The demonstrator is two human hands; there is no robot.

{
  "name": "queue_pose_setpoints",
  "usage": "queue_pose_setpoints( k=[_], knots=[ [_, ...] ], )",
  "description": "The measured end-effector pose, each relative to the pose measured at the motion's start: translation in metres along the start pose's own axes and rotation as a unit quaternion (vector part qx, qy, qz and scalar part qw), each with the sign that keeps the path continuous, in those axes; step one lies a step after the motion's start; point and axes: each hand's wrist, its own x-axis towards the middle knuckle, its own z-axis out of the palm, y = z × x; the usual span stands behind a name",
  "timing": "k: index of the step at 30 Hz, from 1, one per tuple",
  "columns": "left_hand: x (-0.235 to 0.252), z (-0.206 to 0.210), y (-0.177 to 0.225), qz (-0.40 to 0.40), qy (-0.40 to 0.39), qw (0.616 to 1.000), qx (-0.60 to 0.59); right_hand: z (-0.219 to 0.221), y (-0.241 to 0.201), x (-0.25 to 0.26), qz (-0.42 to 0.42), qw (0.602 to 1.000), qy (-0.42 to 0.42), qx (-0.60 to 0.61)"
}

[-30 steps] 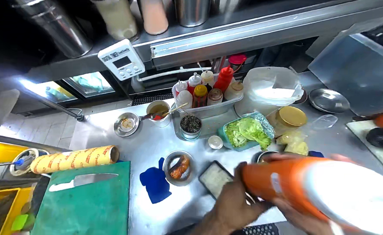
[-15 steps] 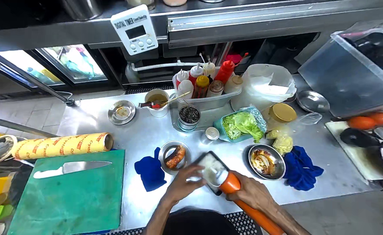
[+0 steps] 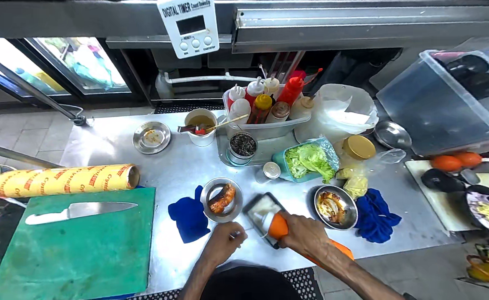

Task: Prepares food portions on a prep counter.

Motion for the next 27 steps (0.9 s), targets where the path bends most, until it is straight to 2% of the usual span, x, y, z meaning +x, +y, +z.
queue_pose_setpoints(
  k=[7,17,24,27],
  knots=[
    [-0.004,0.011,-0.002,0.037,0.044,0.998,0.005,-0.004,-0.007,0.005,0.034,0.999,0.0,-0.031],
    [0.027,0.032,0.025,0.055,0.017,0.998,0.025,-0.024,0.01,0.008,0.135,0.99,0.037,-0.029],
    [0.011,-0.001,0.007,0.012,0.016,1.0,0.012,-0.012,-0.026,-0.009,0.051,0.997,-0.039,-0.053],
    [0.008,-0.002,-0.001,0.017,0.002,1.0,0.014,-0.008,-0.026,-0.011,0.063,0.996,-0.033,-0.055]
  ],
)
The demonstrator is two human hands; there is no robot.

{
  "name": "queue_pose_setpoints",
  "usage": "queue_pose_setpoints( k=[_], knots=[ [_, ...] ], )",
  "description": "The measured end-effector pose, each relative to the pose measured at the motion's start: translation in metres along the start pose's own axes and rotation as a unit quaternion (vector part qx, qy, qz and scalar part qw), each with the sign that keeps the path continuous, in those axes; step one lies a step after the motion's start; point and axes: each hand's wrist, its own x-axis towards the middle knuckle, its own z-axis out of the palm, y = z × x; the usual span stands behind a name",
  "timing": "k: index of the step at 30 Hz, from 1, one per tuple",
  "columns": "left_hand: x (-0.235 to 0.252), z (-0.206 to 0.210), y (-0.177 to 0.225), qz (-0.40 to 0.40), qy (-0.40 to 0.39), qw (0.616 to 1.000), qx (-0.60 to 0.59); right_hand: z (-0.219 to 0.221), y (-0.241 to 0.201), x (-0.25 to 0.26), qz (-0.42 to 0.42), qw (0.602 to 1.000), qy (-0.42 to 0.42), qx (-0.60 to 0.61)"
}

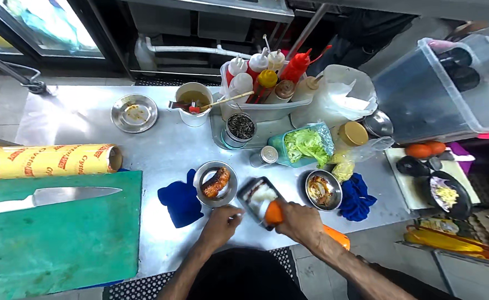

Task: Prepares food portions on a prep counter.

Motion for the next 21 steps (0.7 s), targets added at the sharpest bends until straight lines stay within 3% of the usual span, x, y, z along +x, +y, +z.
queue_pose_setpoints(
  k=[6,14,21],
  knots=[
    [0.021,0.024,0.014,0.009,-0.009,1.0,0.001,-0.003,0.017,0.016,0.097,0.994,0.056,0.006],
    [-0.005,-0.01,-0.001,-0.009,-0.049,0.999,0.011,0.002,-0.011,-0.011,0.02,0.999,-0.025,0.002],
    [0.033,0.033,0.014,0.011,-0.034,0.999,0.009,0.001,0.021,0.008,0.117,0.992,0.053,0.005]
  ],
)
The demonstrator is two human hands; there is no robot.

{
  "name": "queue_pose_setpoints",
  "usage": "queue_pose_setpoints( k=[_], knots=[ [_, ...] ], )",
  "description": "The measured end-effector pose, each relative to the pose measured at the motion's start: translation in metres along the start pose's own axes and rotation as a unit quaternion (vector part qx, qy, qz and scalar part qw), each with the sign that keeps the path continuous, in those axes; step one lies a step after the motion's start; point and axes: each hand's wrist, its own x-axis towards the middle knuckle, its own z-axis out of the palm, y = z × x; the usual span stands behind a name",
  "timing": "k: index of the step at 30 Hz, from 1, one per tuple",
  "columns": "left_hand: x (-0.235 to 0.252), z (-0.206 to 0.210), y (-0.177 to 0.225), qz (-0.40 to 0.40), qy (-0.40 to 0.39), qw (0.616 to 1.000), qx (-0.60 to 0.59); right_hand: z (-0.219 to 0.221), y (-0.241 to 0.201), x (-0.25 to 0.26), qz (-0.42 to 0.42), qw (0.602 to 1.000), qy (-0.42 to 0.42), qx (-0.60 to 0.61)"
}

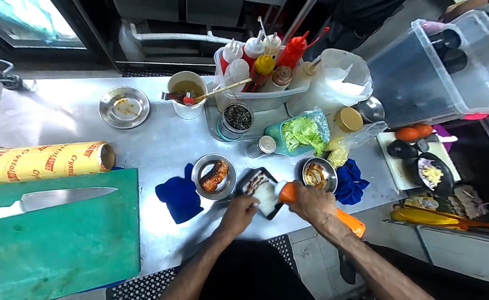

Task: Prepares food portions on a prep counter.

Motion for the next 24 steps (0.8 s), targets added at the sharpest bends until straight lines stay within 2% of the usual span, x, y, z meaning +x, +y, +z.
queue_pose_setpoints(
  k=[3,8,15,18,21,24],
  knots=[
    [0.003,-0.006,0.001,-0.005,0.006,1.0,0.005,-0.001,-0.004,-0.008,-0.012,1.0,-0.02,-0.007],
    [-0.021,-0.03,-0.012,-0.013,-0.048,0.999,-0.001,-0.001,-0.017,-0.034,-0.071,0.992,-0.1,-0.013],
    [0.001,-0.002,-0.005,0.011,-0.028,0.999,0.012,0.004,0.002,-0.009,0.019,1.0,-0.02,0.013],
    [0.0,-0.008,-0.001,0.007,-0.035,0.999,0.028,0.003,-0.005,-0.023,-0.022,0.998,-0.063,0.003],
    [-0.014,-0.023,-0.007,-0.003,-0.076,0.996,0.035,0.007,-0.011,-0.04,-0.069,0.992,-0.103,-0.01],
    [-0.015,-0.017,-0.012,-0.012,-0.095,0.995,0.034,0.011,-0.004,-0.033,-0.045,0.995,-0.091,0.008]
  ],
)
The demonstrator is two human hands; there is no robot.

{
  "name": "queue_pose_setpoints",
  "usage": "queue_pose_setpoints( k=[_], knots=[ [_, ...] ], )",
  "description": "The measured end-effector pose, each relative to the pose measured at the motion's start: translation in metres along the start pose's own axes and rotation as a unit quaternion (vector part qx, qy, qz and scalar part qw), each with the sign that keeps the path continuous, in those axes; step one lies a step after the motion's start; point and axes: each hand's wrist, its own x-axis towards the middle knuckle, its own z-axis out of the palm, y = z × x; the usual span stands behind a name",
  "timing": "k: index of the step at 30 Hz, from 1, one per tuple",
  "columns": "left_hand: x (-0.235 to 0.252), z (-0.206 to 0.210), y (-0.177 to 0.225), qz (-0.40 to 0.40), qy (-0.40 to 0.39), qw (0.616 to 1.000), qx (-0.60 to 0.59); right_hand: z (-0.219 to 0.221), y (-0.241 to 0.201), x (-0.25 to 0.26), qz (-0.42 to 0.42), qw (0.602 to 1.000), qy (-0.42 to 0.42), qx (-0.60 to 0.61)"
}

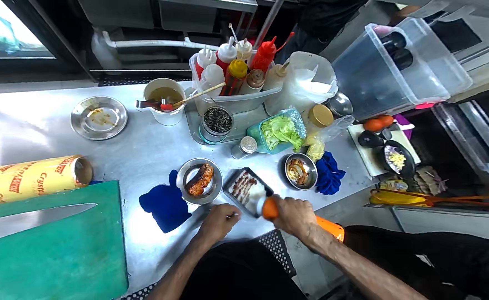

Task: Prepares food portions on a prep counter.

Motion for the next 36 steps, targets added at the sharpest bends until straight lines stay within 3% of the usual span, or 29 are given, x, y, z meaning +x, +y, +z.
queue_pose_setpoints(
  k=[4,7,11,17,24,31,36],
  knots=[
    [0.021,0.019,0.001,0.009,0.038,0.999,-0.026,-0.004,0.017,0.017,0.066,0.996,0.057,0.025],
    [0.021,0.02,0.003,0.011,0.06,0.997,-0.041,-0.002,0.01,0.005,0.033,0.999,0.026,0.007],
    [0.01,0.011,-0.002,0.005,0.016,1.0,-0.023,0.008,0.004,-0.01,-0.023,1.0,-0.015,-0.011],
    [0.028,0.034,0.006,0.009,0.023,0.999,-0.037,0.005,0.031,0.012,0.061,0.997,0.05,0.007],
    [0.018,0.023,0.004,0.011,-0.002,1.0,-0.016,0.016,0.019,-0.01,-0.02,0.999,-0.026,-0.014],
    [0.036,0.046,0.012,0.017,0.006,1.0,-0.024,0.016,0.046,0.014,0.041,0.998,0.053,-0.002],
    [0.027,0.035,0.011,0.016,-0.001,1.0,-0.021,0.022,0.038,-0.004,-0.013,1.0,-0.001,-0.009]
  ],
)
